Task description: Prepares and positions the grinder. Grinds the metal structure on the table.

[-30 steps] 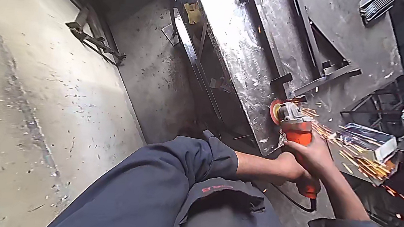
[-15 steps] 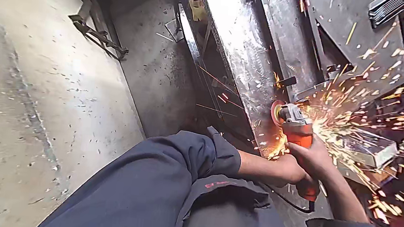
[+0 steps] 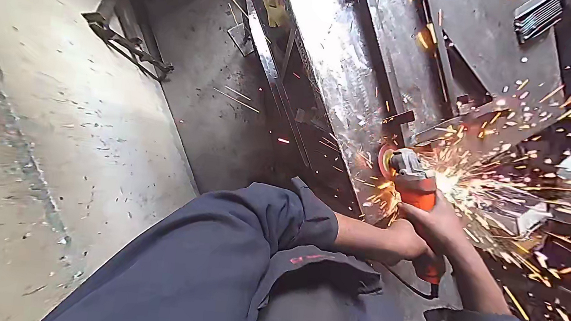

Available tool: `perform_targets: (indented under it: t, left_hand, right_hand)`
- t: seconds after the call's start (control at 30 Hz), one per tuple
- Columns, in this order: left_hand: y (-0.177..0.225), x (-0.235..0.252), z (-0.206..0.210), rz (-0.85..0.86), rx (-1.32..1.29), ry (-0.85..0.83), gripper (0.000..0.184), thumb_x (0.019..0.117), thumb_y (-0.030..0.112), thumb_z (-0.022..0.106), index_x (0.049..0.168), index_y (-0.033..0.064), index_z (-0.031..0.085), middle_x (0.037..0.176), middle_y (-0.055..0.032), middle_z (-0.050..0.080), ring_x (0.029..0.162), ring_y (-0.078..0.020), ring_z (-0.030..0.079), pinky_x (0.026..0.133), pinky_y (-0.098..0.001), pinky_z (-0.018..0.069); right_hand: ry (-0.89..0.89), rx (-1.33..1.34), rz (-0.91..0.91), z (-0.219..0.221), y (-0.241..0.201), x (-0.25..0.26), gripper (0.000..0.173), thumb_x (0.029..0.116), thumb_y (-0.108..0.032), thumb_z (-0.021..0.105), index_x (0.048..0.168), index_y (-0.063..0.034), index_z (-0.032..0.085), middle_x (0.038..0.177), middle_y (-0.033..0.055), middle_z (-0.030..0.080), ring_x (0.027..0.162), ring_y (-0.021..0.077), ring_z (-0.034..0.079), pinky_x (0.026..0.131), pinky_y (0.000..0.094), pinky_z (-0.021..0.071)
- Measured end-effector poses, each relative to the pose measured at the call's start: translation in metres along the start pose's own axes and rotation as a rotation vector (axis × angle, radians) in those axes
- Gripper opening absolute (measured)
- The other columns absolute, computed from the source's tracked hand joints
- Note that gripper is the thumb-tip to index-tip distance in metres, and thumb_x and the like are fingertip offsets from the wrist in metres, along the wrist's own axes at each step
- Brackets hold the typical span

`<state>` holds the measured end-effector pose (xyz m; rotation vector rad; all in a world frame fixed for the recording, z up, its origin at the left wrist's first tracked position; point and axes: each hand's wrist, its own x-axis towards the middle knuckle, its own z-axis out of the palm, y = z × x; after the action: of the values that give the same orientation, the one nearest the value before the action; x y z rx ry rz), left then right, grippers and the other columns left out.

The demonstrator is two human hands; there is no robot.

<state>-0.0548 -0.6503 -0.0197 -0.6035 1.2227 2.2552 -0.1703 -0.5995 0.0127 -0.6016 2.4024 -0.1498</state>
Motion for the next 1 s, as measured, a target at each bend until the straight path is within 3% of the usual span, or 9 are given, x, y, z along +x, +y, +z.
perform_targets:
  t: [0.13,0.3,0.57,0.67,0.8,0.87,1.0]
  left_hand:
    - [0.000,0.002,-0.001,0.008,-0.059,-0.011,0.039,0.0871,0.015,0.078,0.118,-0.0009,0.062,0.109,-0.0137,0.070,0.102,-0.0215,0.069,0.090,-0.0438,0.0570]
    - [-0.004,0.005,-0.001,0.018,0.069,-0.007,0.039,0.0869,0.021,0.079,0.115,-0.0026,0.064,0.109,-0.0153,0.070,0.103,-0.0239,0.068,0.092,-0.0471,0.0542]
    - [-0.005,0.006,-0.001,0.046,0.106,0.012,0.037,0.0878,0.020,0.077,0.113,-0.0039,0.065,0.111,-0.0178,0.069,0.106,-0.0269,0.067,0.094,-0.0496,0.0538]
    - [-0.001,0.005,-0.002,0.031,0.107,0.009,0.034,0.0891,0.020,0.075,0.111,-0.0038,0.065,0.108,-0.0172,0.069,0.102,-0.0267,0.067,0.090,-0.0497,0.0541]
    - [0.001,0.004,-0.001,0.026,0.012,0.019,0.038,0.0874,0.017,0.077,0.117,-0.0042,0.063,0.111,-0.0175,0.069,0.104,-0.0261,0.068,0.093,-0.0481,0.0554]
    - [0.002,0.004,-0.002,0.018,0.029,0.028,0.037,0.0873,0.017,0.077,0.116,-0.0037,0.064,0.111,-0.0169,0.069,0.104,-0.0257,0.068,0.092,-0.0479,0.0546]
    - [0.005,0.000,-0.004,0.010,0.011,0.004,0.032,0.0900,0.015,0.074,0.113,-0.0038,0.064,0.106,-0.0152,0.068,0.098,-0.0233,0.067,0.087,-0.0454,0.0551]
  right_hand:
    - [-0.009,-0.026,0.011,-0.003,-0.007,0.000,0.089,0.0681,-0.052,0.082,0.139,-0.0090,0.051,0.118,0.0129,0.067,0.108,0.0253,0.066,0.094,0.0529,0.0525]
    - [0.027,-0.015,-0.016,0.000,-0.006,-0.006,0.092,0.0675,-0.053,0.083,0.141,-0.0076,0.050,0.116,0.0127,0.068,0.107,0.0243,0.067,0.093,0.0514,0.0534]
    - [0.021,-0.008,-0.024,-0.002,-0.005,-0.006,0.101,0.0672,-0.055,0.082,0.145,-0.0032,0.046,0.128,0.0106,0.065,0.117,0.0149,0.063,0.104,0.0385,0.0488]
    - [0.009,-0.006,-0.016,-0.003,-0.002,-0.002,0.098,0.0670,-0.055,0.082,0.145,-0.0066,0.046,0.127,0.0097,0.065,0.117,0.0167,0.063,0.103,0.0416,0.0489]
    - [0.009,0.020,-0.027,-0.004,-0.009,-0.002,0.091,0.0682,-0.050,0.083,0.142,-0.0087,0.049,0.122,0.0062,0.067,0.110,0.0130,0.066,0.098,0.0397,0.0533]
    - [-0.010,-0.016,-0.005,-0.006,-0.016,-0.004,0.091,0.0704,-0.050,0.082,0.144,-0.0079,0.047,0.124,0.0097,0.066,0.113,0.0184,0.064,0.099,0.0459,0.0502]
    - [0.012,0.033,-0.023,-0.004,-0.016,-0.004,0.091,0.0688,-0.046,0.084,0.142,-0.0077,0.047,0.122,0.0084,0.066,0.109,0.0156,0.065,0.097,0.0413,0.0528]
